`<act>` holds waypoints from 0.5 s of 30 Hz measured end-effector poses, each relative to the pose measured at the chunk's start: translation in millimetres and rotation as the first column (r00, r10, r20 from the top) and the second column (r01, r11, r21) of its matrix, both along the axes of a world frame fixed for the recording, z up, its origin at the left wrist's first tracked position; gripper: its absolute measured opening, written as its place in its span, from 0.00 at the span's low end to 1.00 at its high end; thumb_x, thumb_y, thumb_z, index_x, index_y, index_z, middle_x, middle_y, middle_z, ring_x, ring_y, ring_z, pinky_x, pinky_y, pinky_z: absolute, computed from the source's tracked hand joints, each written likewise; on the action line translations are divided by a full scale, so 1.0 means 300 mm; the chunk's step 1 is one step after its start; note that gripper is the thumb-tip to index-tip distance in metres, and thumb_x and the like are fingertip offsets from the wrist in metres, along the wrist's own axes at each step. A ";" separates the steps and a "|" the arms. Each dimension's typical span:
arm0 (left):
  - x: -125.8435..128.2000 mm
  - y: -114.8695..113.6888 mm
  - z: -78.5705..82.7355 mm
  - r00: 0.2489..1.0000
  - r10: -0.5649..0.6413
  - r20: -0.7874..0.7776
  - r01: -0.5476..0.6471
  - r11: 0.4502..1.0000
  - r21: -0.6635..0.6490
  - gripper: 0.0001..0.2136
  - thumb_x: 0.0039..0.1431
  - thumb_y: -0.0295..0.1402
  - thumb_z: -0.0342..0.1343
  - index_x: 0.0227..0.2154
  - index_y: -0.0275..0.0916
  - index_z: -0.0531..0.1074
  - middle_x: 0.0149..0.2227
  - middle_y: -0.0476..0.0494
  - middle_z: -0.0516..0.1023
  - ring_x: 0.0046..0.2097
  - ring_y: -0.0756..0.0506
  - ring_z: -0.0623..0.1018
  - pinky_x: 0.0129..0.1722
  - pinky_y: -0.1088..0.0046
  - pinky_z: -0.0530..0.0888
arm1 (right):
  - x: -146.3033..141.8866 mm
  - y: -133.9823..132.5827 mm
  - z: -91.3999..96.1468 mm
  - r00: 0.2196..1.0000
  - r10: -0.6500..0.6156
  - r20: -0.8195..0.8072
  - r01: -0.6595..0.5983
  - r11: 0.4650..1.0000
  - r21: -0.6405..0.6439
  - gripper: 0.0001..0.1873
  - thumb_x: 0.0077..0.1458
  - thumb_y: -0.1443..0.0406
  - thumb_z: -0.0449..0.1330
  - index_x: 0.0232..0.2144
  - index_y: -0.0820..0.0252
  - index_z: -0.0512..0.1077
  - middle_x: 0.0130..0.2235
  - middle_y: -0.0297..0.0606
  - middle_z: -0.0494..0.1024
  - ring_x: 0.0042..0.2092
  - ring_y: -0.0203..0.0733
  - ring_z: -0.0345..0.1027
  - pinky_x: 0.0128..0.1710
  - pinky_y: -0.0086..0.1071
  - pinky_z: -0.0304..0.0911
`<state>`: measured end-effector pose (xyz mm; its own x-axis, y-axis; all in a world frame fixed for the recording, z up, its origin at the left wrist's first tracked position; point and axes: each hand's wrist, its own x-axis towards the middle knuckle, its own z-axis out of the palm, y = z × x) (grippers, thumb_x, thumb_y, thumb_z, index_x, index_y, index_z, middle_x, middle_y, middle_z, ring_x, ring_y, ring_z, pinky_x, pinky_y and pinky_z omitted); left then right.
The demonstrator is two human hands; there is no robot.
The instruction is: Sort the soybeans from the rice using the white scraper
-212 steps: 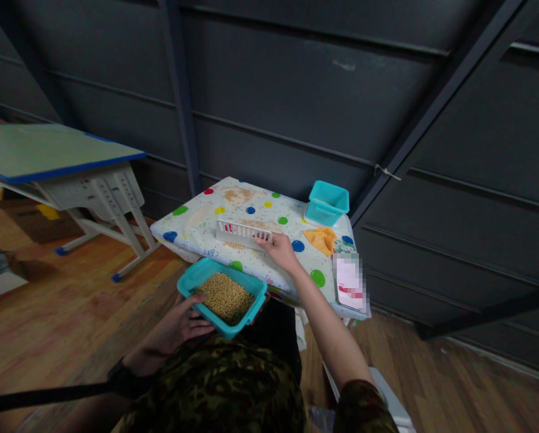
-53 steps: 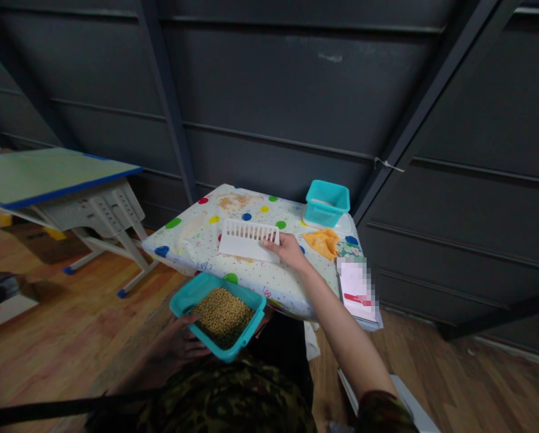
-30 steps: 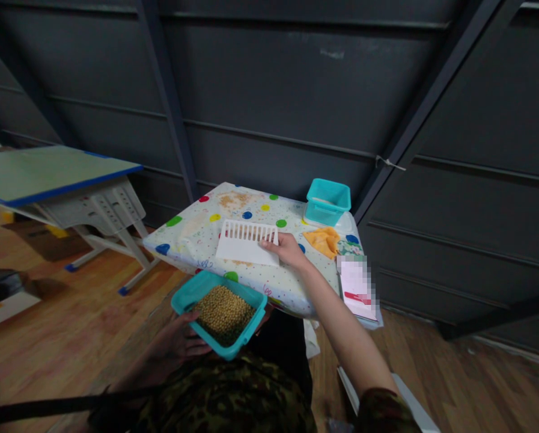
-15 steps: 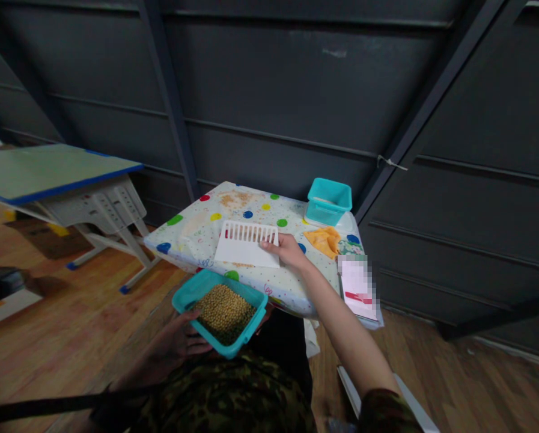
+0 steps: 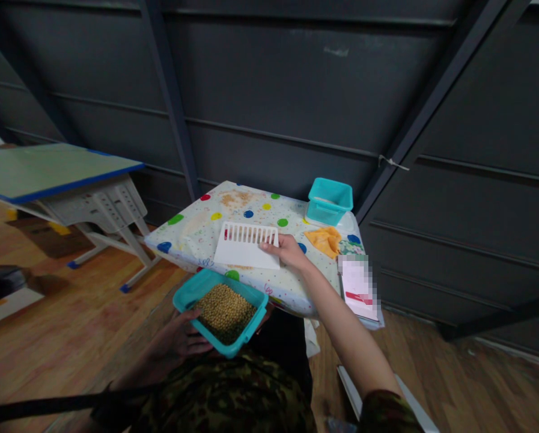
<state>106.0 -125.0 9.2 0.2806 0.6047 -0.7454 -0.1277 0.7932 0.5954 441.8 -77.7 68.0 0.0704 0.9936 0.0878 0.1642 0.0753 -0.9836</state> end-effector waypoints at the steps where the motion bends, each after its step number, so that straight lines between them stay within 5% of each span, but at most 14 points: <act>1: -0.001 -0.001 0.001 1.000 -0.004 -0.003 0.004 1.000 0.009 0.14 0.73 0.33 0.58 0.57 0.40 0.65 0.37 0.42 0.80 0.34 0.39 0.85 0.41 0.58 0.87 | -0.001 -0.002 0.002 1.000 -0.002 0.007 0.002 1.000 -0.001 0.15 0.51 0.54 0.77 0.37 0.55 0.85 0.40 0.39 0.87 0.39 0.46 0.75 0.38 0.39 0.72; 15: -0.004 -0.004 0.000 0.999 -0.039 0.004 0.039 0.998 0.044 0.09 0.74 0.33 0.56 0.52 0.40 0.66 0.37 0.40 0.83 0.34 0.40 0.86 0.42 0.60 0.88 | -0.004 -0.007 0.000 0.999 0.034 0.011 -0.034 0.999 -0.008 0.16 0.50 0.52 0.77 0.36 0.55 0.85 0.40 0.39 0.87 0.38 0.44 0.73 0.37 0.38 0.71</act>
<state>104.8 -126.1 9.2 0.3083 0.6251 -0.7170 -0.1005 0.7709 0.6289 440.6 -79.7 68.0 0.0359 0.9961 0.0811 0.1728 0.0738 -0.9822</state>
